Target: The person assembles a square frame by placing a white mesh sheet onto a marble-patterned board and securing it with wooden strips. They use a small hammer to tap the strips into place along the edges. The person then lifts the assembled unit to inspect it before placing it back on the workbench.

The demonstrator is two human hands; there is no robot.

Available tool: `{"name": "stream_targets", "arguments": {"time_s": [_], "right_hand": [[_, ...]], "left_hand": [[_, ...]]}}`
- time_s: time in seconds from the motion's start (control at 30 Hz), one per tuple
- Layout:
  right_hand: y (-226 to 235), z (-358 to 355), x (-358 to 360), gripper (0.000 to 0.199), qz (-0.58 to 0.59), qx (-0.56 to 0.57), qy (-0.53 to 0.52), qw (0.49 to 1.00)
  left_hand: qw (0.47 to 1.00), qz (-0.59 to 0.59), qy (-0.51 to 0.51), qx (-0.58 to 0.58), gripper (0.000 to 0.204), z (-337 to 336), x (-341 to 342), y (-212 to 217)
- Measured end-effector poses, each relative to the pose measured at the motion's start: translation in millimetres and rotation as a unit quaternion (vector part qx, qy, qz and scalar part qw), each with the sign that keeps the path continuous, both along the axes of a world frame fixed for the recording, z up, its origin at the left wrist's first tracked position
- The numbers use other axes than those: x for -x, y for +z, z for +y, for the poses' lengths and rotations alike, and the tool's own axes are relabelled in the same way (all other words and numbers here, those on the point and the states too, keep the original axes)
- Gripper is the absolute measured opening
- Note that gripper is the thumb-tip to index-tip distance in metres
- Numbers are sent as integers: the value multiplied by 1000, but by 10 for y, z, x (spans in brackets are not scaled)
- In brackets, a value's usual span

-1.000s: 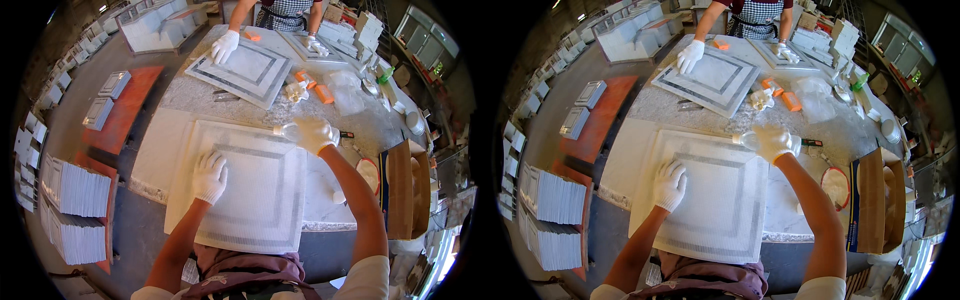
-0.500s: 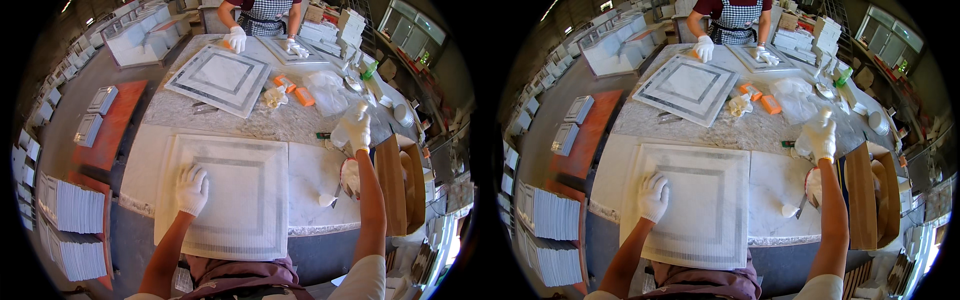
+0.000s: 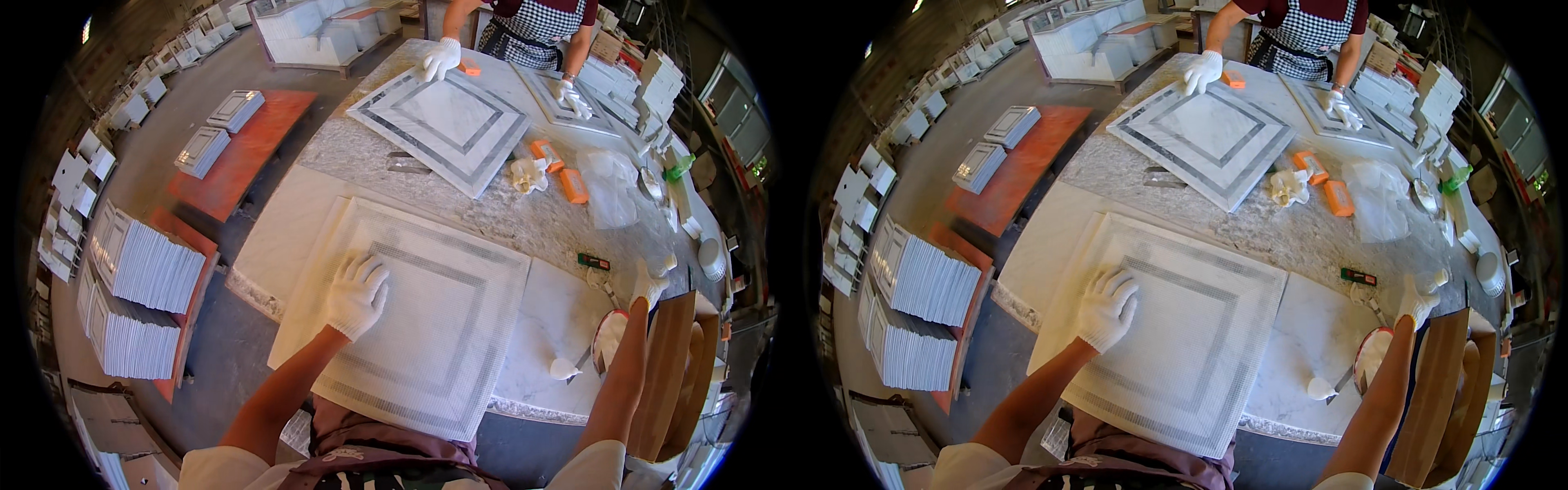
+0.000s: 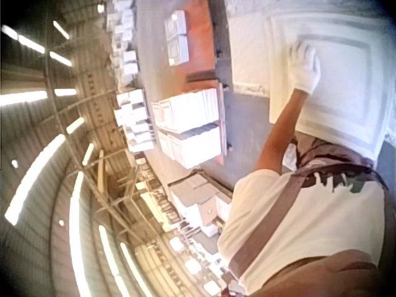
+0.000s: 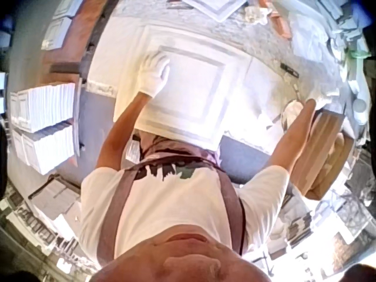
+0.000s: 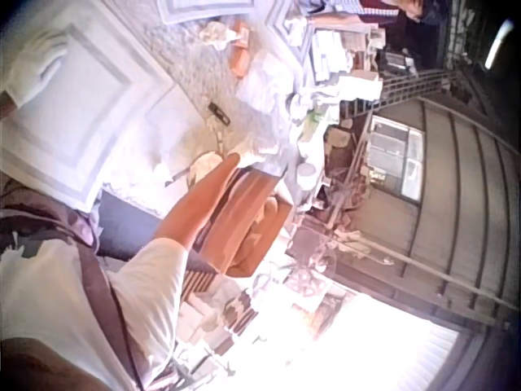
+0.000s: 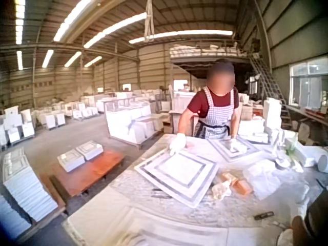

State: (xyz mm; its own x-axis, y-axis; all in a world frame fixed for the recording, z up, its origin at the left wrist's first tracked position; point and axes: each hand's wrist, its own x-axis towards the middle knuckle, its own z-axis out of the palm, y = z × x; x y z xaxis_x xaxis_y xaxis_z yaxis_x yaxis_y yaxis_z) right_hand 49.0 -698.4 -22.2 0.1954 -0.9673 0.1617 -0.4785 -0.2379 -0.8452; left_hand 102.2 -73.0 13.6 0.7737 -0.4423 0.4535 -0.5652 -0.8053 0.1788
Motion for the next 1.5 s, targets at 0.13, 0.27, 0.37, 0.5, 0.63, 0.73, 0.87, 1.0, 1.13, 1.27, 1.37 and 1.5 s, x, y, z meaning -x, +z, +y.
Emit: {"name": "stream_targets", "arguments": {"time_s": [0.13,0.27,0.37,0.5,0.63,0.73,0.87,1.0,1.13,1.27,1.37,1.5], "right_hand": [[-27,-11,-2,95,-35,-10,26,999],[-76,-52,54,92,-82,-44,72,993],[-84,-260,228,98,-69,-29,99,992],[164,-153,321,98,20,80,26,996],[836,527,194,82,-101,208,72,970],[1058,1633,1,54,-123,247,232,933],[810,2518,-148,57,-20,234,417,878],[695,3082,-214,55,123,230,480,838],[566,3157,-348,59,203,223,548,781],[401,3073,-504,60,244,247,564,749],[337,3083,-650,61,246,258,579,733],[376,3154,-811,64,284,239,579,725]], "left_hand": [[1000,-6,1,3,24,10,-4,-10],[1000,-7,2,17,24,20,7,-11],[1000,-14,-9,23,24,-10,-11,-27],[999,-28,-10,35,23,-3,7,-47],[999,-35,-6,37,23,7,26,-50],[998,-46,2,32,25,114,38,-124],[999,-50,4,21,26,99,5,-154],[999,-43,3,4,27,68,14,-128],[999,-26,-17,17,29,101,-13,-154],[999,-5,-49,22,31,130,-169,-80],[998,32,-53,-28,34,174,-456,-5],[993,64,-61,-76,40,52,-894,93]]}}
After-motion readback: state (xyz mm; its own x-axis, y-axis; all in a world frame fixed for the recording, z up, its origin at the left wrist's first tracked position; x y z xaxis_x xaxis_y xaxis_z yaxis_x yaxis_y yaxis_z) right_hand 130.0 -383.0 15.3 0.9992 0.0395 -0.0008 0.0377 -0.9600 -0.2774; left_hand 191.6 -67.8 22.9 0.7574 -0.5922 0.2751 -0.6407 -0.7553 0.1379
